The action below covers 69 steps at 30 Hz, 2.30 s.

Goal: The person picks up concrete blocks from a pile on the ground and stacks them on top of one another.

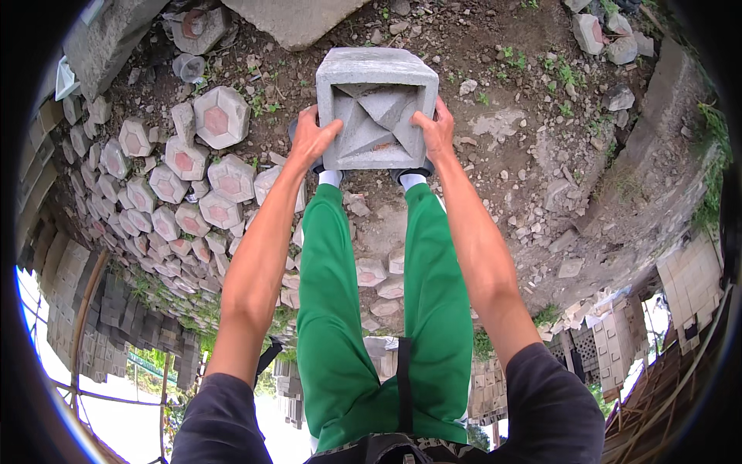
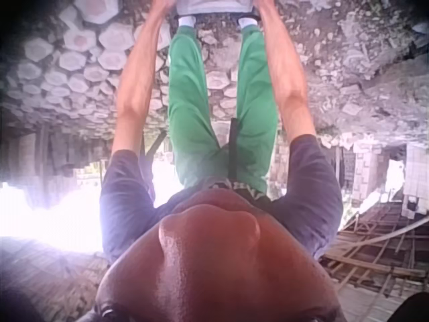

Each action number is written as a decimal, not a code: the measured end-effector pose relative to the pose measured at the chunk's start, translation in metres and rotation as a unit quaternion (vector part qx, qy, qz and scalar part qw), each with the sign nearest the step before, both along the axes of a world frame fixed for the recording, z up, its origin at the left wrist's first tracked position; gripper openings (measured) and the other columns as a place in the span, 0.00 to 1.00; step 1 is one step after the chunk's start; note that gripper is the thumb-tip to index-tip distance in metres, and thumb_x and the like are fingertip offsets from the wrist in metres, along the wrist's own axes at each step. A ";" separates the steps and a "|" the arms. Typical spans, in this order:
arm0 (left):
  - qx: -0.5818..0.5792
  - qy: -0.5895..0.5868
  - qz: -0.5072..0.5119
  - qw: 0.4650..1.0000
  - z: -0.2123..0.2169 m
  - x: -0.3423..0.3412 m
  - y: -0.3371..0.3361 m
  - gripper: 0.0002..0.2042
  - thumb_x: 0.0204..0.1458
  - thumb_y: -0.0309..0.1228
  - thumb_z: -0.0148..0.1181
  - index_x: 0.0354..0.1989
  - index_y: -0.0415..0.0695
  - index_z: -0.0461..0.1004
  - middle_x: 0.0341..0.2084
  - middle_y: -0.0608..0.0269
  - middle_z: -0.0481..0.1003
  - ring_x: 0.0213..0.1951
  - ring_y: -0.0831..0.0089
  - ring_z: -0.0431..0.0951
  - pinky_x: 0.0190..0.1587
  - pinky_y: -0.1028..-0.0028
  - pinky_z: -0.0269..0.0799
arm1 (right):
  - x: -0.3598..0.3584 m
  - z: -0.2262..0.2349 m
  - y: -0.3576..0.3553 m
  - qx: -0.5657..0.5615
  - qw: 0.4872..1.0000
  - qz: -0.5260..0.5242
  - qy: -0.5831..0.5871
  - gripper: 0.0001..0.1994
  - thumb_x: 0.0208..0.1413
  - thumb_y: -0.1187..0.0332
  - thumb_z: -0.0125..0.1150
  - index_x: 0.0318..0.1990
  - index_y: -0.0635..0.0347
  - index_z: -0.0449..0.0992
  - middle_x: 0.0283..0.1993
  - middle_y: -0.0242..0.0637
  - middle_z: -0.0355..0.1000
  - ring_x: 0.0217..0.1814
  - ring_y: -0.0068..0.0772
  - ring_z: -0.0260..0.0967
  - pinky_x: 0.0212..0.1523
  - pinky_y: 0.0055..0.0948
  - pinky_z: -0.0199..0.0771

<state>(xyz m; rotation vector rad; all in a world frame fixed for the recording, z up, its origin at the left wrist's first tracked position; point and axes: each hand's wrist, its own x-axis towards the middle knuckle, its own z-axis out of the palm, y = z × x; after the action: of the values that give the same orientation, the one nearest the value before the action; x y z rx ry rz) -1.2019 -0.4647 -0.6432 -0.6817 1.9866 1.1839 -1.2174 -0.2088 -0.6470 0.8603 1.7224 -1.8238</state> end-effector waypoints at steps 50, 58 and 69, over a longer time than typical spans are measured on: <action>0.346 -0.372 0.492 0.707 -0.021 0.004 0.011 0.25 0.60 0.51 0.41 0.51 0.44 0.73 0.48 0.52 0.76 0.48 0.55 0.77 0.54 0.50 0.70 | -0.007 -0.017 0.009 0.106 0.980 0.166 0.019 0.36 0.43 0.67 0.56 0.65 0.60 0.58 0.53 0.49 0.70 0.54 0.41 0.69 0.55 0.35 0.68; 0.274 -0.399 0.487 0.727 -0.023 0.001 0.008 0.23 0.58 0.49 0.45 0.49 0.43 0.75 0.47 0.53 0.76 0.46 0.57 0.78 0.51 0.54 0.73 | -0.009 -0.014 0.011 0.095 0.980 0.170 0.041 0.36 0.43 0.67 0.56 0.65 0.62 0.57 0.55 0.51 0.70 0.56 0.44 0.69 0.58 0.36 0.66; 0.279 -0.400 0.484 0.727 -0.026 0.001 0.007 0.25 0.58 0.53 0.43 0.48 0.45 0.75 0.46 0.53 0.77 0.46 0.56 0.78 0.52 0.51 0.72 | -0.012 -0.006 0.007 0.125 0.974 0.185 0.032 0.38 0.43 0.65 0.56 0.67 0.57 0.55 0.59 0.52 0.67 0.61 0.47 0.66 0.61 0.37 0.62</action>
<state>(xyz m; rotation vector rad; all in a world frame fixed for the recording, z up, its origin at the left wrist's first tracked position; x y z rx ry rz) -1.2007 -0.4576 -0.6696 -1.6263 0.4035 1.5428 -1.2292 -0.2019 -0.6533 0.5286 2.0265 -1.4241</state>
